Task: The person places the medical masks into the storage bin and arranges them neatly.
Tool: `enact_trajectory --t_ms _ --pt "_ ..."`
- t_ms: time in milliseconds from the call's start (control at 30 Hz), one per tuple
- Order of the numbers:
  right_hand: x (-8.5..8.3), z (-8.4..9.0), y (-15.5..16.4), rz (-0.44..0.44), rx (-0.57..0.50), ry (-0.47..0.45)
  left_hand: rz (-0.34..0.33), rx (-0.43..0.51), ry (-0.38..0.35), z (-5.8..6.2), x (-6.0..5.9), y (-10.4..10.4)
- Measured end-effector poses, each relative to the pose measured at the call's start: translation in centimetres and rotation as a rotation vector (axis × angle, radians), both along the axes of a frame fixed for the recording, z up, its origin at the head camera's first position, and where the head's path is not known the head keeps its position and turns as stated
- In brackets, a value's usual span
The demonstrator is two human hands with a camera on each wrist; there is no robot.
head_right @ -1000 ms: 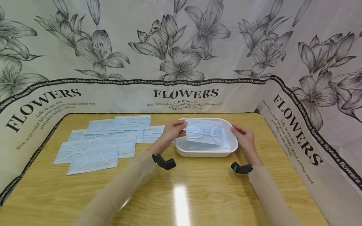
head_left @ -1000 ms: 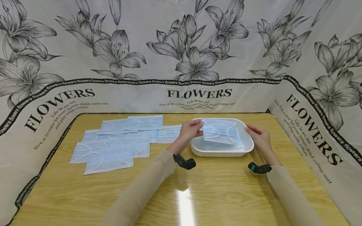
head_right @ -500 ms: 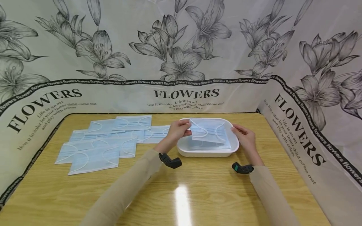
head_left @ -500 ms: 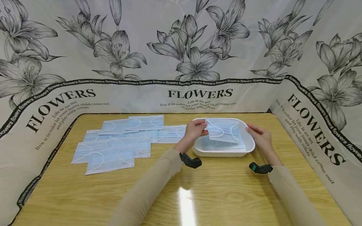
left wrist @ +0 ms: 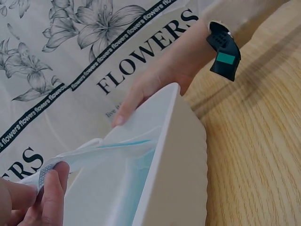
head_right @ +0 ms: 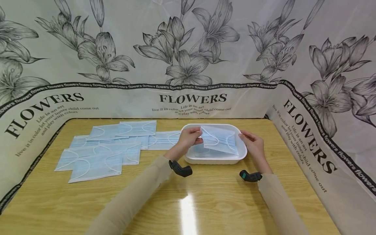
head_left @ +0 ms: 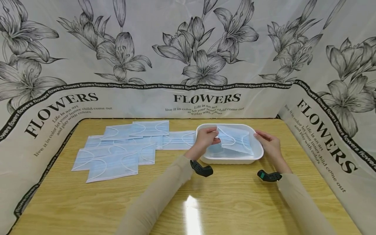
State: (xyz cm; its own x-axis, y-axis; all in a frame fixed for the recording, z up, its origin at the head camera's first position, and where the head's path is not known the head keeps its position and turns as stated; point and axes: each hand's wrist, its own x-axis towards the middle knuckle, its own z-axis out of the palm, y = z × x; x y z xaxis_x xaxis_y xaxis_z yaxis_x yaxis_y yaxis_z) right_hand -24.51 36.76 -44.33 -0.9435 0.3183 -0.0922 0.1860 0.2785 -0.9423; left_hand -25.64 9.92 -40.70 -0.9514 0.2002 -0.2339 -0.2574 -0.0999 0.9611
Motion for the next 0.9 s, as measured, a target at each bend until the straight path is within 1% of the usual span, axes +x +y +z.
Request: enact_trajectory --t_ms 167,333,433,667,800,900 --pt "0.09 -0.04 -0.03 0.001 0.0 -0.005 0.006 -0.013 0.0 -0.35 0.08 0.32" --pt "-0.01 -0.13 -0.13 -0.008 0.009 -0.022 0.016 -0.023 0.019 -0.53 0.28 0.42" --pt "-0.09 -0.15 -0.19 -0.017 0.019 -0.031 0.033 -0.032 0.033 -0.59 0.37 0.43" --pt "-0.1 -0.15 -0.11 -0.008 0.069 -0.036 0.066 -0.122 0.062 -0.46 0.41 0.42" --pt "-0.02 -0.15 -0.07 -0.009 0.064 -0.02 0.077 -0.163 0.066 -0.38 0.43 0.44" --pt "-0.03 -0.12 -0.08 -0.018 0.056 -0.024 0.077 -0.178 0.068 -0.35 0.49 0.39"
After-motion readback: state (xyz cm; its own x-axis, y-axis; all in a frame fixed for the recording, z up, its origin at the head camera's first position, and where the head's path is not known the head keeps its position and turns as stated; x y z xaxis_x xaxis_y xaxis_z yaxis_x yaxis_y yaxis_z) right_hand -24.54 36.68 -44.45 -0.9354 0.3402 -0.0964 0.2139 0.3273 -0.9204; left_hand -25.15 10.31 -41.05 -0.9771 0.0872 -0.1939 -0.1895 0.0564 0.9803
